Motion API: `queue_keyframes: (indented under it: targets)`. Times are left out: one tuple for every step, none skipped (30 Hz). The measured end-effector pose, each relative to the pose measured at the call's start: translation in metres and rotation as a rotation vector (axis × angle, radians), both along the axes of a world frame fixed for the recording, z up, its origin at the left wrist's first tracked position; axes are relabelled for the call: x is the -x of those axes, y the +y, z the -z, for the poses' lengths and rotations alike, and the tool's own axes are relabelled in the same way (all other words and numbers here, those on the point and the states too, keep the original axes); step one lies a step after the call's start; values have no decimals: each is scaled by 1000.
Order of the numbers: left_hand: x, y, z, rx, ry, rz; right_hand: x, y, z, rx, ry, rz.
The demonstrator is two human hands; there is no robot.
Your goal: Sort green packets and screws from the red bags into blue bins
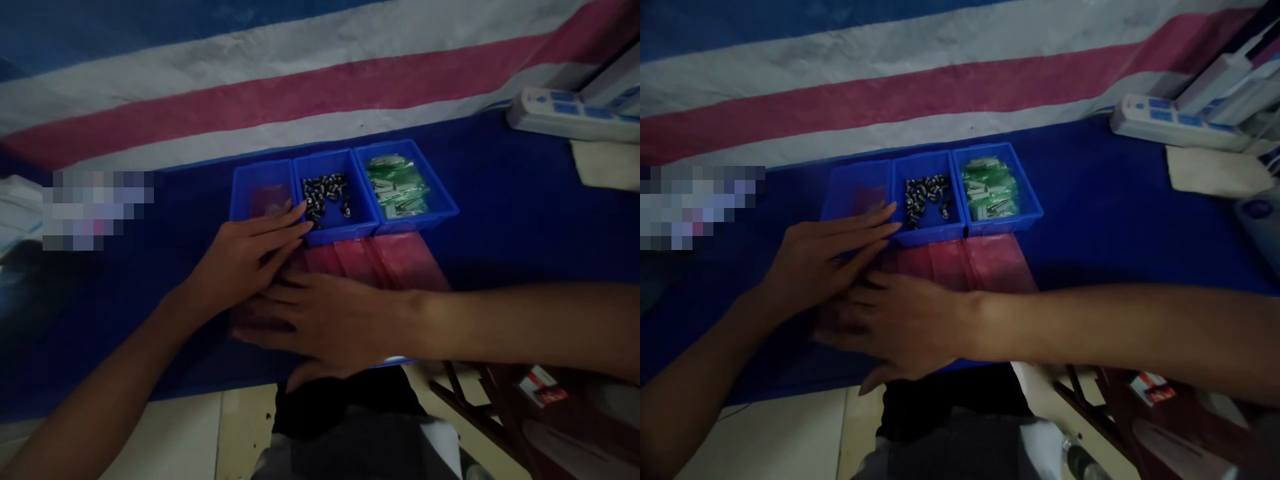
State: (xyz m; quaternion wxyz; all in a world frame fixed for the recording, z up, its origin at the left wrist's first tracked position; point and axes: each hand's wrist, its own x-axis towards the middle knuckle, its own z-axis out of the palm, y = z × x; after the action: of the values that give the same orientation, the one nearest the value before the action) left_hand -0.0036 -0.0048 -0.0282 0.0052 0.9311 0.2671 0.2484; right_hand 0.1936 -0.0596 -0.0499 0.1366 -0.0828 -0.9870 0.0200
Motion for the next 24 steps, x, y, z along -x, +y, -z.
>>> queue_keyframes:
  targets:
    - [2, 0, 0, 32, 19, 14, -1, 2, 4, 30, -31, 9]
    - [3, 0, -1, 59, 29, 25, -3, 3, 7, 55, -47, 17]
    - [4, -1, -2, 78, 36, 36, -5, 4, 10, 70, -51, 22]
    - [5, -1, -2, 89, 38, 45, -8, 4, 12, 74, -49, 25]
    - [5, -1, -3, 85, 34, 53, -11, 4, 12, 65, -40, 30]
    - [5, -2, -3, 72, 27, 54, -13, 4, 11, 47, -27, 38]
    - [4, -1, -3, 52, 19, 44, -15, 2, 8, 22, 2, 43]
    - [3, -1, -4, 29, 8, 25, -18, 1, 4, -9, 48, 48]
    - [2, 0, -3, 9, -1, 6, -21, -1, -3, -42, 115, 56]
    - [0, 0, -3, -14, -8, -10, -26, -3, -11, -71, 192, 79]
    - [-1, 2, -2, -35, -10, -15, -33, -6, -19, -98, 263, 124]
    - [-3, 3, -1, -54, -11, -11, -42, -10, -27, -119, 322, 201]
    - [-4, 4, 1, -71, -14, -3, -52, -13, -34, -122, 325, 318]
    - [-6, 5, 2, -87, -20, 5, -64, -16, -39, -156, 267, 468]
    - [-6, 6, 4, -99, -28, 5, -75, -20, -41, -206, 150, 632]
    - [-7, 7, 6, -102, -36, -5, -86, -22, -41, -267, 47, 746]
    - [-7, 7, 8, -96, -43, -17, -96, -25, -38, -289, -49, 809]
    - [-7, 7, 9, -87, -47, -26, -103, -26, -34, -278, -135, 856]
    - [-7, 6, 9, -76, -48, -33, -108, -27, -29, -249, -206, 891]
    - [-7, 6, 10, -66, -48, -38, -111, -27, -25, -200, -266, 921]
    - [-7, 5, 10, -61, -47, -43, -112, -26, -22, -138, -316, 951]
    - [-7, 4, 9, -64, -44, -47, -111, -25, -21, -68, -355, 978]
    - [-7, 3, 8, -78, -46, -53, -111, -24, -23, 5, -383, 1005]
    - [-8, 2, 6, -99, -55, -56, -110, -23, -26, 78, -399, 1032]
